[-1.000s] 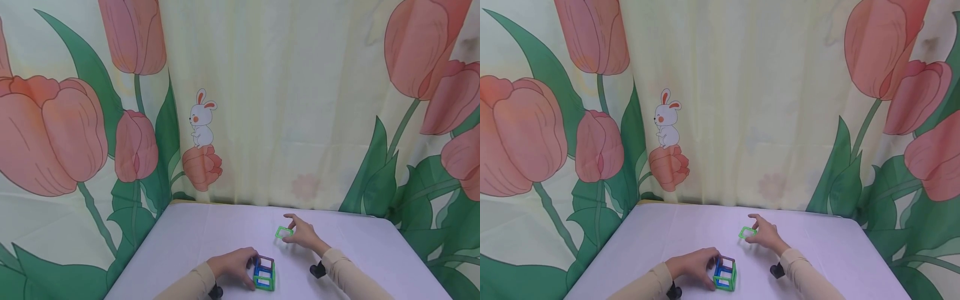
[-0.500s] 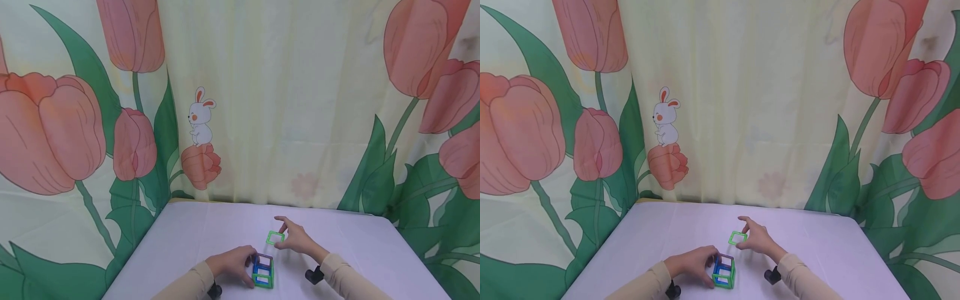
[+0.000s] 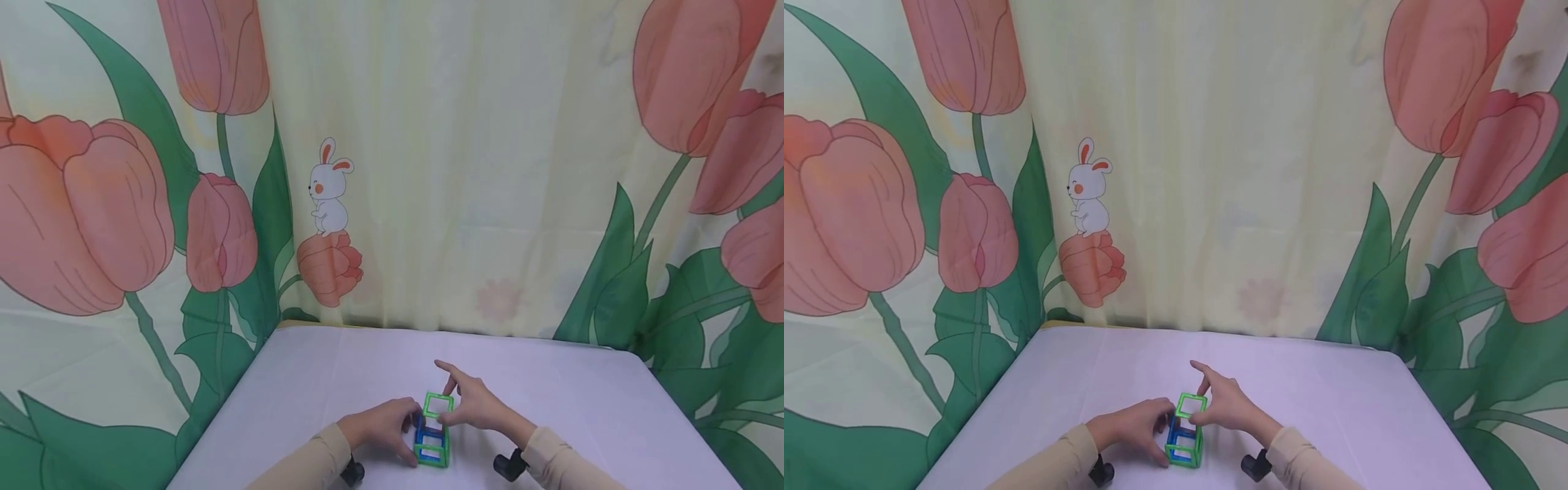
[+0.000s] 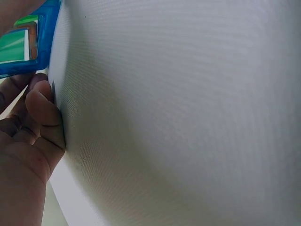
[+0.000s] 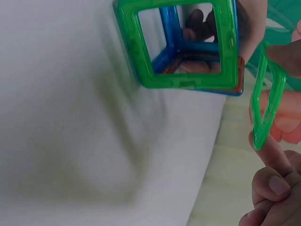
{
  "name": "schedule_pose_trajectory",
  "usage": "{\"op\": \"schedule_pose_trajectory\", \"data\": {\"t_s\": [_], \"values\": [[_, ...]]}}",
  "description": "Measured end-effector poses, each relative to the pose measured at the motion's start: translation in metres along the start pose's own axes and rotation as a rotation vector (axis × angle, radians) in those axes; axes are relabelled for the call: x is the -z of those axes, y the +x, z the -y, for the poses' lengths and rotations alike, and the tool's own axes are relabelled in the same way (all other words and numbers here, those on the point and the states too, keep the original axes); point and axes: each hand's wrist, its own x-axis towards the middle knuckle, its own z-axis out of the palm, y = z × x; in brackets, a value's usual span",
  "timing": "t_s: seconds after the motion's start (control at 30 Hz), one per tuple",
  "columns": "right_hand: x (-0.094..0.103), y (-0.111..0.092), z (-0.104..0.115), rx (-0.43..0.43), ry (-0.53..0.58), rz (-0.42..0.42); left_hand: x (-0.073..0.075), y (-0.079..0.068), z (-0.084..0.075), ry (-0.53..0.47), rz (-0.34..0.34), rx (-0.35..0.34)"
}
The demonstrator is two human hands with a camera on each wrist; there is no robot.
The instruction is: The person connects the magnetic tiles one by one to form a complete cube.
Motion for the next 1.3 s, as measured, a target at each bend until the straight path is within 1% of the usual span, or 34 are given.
{"op": "schedule_pose_trajectory", "data": {"t_s": [0.2,0.4,0.6,0.73,0.93,1.17,1.3], "values": [[-0.002,-0.008,0.008,0.007,0.012,0.026,0.000,-0.002,-0.003,0.006,0.000,0.028],[-0.005,-0.012,0.011,0.042,0.003,0.046,0.000,0.001,-0.001,0.025,-0.003,0.002],[-0.016,-0.016,0.011,0.038,-0.025,0.062,-0.001,0.002,0.001,0.043,-0.004,0.000],[-0.020,-0.019,0.012,0.046,-0.040,0.053,-0.002,0.002,0.001,0.057,-0.001,-0.009],[-0.021,-0.023,0.014,0.088,-0.120,0.028,-0.005,0.003,0.005,0.077,-0.005,-0.034],[-0.021,-0.024,0.018,0.109,-0.276,0.022,-0.003,0.000,0.003,0.074,-0.010,-0.013],[-0.022,-0.024,0.019,0.124,-0.317,0.026,-0.002,-0.002,0.002,0.075,-0.014,-0.010]]}}
